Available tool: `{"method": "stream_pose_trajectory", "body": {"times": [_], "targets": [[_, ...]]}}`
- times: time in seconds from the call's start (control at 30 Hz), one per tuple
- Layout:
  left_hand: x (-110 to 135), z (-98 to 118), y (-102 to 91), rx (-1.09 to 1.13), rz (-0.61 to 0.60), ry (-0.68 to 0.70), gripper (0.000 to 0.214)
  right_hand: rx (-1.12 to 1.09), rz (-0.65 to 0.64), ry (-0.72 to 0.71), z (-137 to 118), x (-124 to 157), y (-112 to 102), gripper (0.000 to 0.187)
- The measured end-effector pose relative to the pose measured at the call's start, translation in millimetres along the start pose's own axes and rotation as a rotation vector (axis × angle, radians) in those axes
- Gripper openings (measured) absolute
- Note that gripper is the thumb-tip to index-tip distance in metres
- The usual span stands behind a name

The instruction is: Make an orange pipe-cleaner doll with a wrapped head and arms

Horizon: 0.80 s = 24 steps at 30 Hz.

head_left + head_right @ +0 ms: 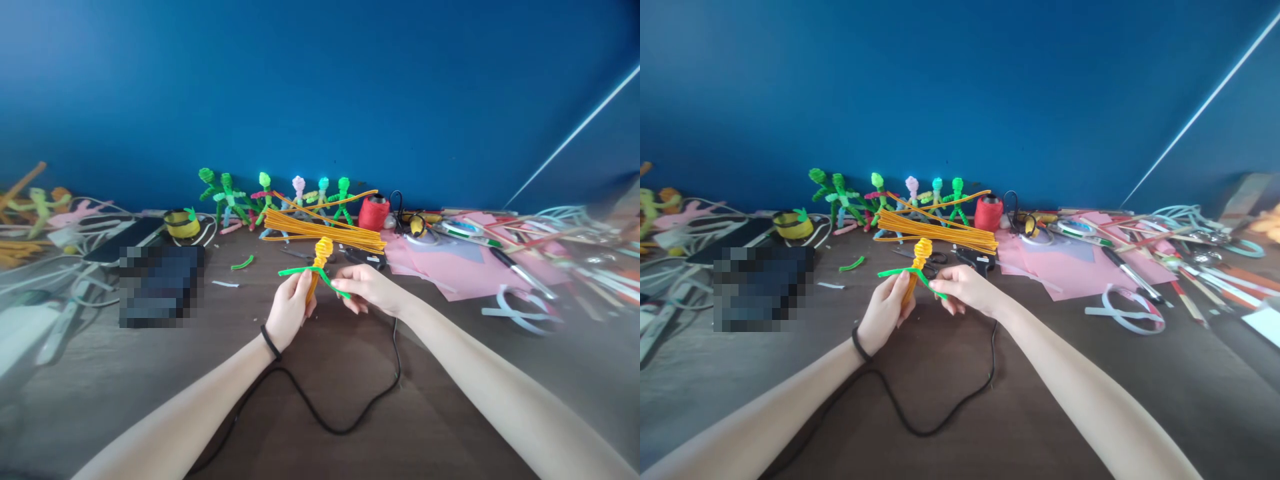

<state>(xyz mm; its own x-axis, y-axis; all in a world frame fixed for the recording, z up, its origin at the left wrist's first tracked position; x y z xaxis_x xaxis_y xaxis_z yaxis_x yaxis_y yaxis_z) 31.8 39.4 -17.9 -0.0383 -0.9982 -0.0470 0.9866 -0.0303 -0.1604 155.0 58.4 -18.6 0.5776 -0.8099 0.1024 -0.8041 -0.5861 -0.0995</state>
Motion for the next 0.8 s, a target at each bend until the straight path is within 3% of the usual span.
{"method": "stream_pose_trajectory", "body": {"times": [0.5, 0.8], "targets": [[-2.8, -6.4, 10.1, 0.129, -0.15, -0.079, 0.028, -0.096, -0.107, 0.047, 3.9, 1.9, 7.4, 0.024], [-2.8, -4.0, 9.6, 0.299, -0.135, -0.063, 0.016, -0.092, -0.081, 0.06, 3.1, 1.4, 8.3, 0.025]]}}
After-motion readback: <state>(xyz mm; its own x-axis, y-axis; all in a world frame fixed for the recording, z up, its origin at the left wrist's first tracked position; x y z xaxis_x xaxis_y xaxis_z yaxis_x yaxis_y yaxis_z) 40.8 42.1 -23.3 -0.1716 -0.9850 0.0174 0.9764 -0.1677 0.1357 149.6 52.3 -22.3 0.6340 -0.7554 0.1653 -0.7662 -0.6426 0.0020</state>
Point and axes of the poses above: each hand's wrist, its own x-axis away from the middle knuckle, its own y-axis out of the palm, z = x × y, the point moved 6 cm from there along -x, towards the middle knuckle, and after that the axes turned 3 degrees about -y, right-handed, at the moved point
